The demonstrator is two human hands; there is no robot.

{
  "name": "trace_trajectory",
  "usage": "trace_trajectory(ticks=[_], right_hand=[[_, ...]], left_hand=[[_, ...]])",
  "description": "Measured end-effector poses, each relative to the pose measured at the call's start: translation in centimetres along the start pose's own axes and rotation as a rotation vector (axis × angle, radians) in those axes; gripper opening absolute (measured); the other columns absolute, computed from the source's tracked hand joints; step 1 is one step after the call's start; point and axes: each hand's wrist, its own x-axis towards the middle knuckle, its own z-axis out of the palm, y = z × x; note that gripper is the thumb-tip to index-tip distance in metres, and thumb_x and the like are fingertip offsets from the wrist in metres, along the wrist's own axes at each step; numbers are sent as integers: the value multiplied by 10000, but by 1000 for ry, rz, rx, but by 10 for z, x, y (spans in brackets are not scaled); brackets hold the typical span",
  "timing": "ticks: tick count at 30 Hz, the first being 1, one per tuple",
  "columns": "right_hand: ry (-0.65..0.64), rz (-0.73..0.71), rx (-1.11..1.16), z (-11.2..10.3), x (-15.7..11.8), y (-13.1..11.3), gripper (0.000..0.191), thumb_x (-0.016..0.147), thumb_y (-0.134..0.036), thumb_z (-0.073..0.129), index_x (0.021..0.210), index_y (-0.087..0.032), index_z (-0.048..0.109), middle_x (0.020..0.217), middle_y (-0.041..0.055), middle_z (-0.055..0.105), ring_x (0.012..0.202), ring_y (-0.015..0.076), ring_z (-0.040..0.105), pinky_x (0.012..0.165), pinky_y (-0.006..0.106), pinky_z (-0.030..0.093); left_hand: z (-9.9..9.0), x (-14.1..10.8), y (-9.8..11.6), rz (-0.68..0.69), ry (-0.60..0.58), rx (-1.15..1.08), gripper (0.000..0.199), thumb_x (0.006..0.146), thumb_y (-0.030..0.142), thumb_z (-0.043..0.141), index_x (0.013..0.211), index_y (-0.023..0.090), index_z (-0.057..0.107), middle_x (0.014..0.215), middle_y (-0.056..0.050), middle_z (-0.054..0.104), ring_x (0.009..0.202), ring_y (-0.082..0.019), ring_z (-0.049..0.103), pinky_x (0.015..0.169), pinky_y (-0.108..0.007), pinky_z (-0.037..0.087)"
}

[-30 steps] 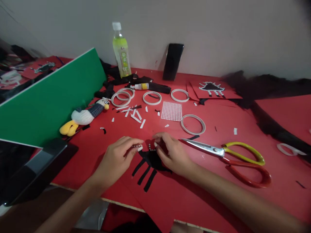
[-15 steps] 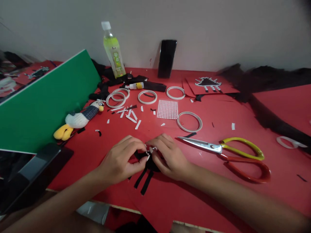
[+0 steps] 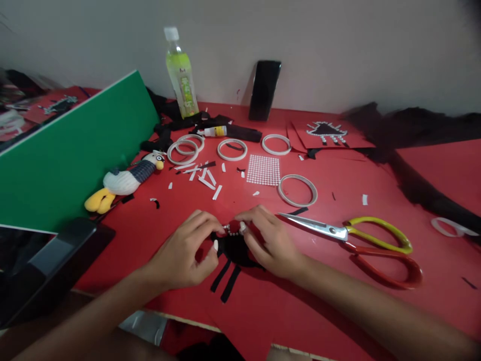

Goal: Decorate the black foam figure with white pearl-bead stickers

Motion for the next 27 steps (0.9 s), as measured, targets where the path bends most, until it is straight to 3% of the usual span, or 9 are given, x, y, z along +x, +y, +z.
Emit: trace_trajectory(ticks=[6, 20, 27], right_hand=[[-2, 52, -8, 0, 0, 2, 182, 837, -85, 442, 977, -165, 526, 818, 61, 588, 762, 181, 537, 670, 298, 456], [1, 48, 8, 0, 1, 3, 197, 825, -78, 448, 964, -189, 533, 812, 48, 608, 755, 177, 548, 654, 291, 457], [-12, 44, 6, 0, 1, 2, 197, 820, -65, 447, 955, -182, 529, 817, 53, 604, 756, 178, 546, 658, 290, 460]], left_hand=[[6, -3, -5, -162, 56, -29, 130, 843, 89, 519, 921, 190, 543, 853, 2, 603, 796, -113, 585, 707, -216, 469], [17, -2, 2, 8, 63, 173, 157, 900, 111, 455, 958, 146, 597, 831, -48, 634, 782, -164, 547, 720, -300, 494], [24, -1, 9, -39, 71, 257, 170, 897, 100, 444, 901, 133, 611, 804, -63, 604, 769, -184, 535, 712, -332, 494]])
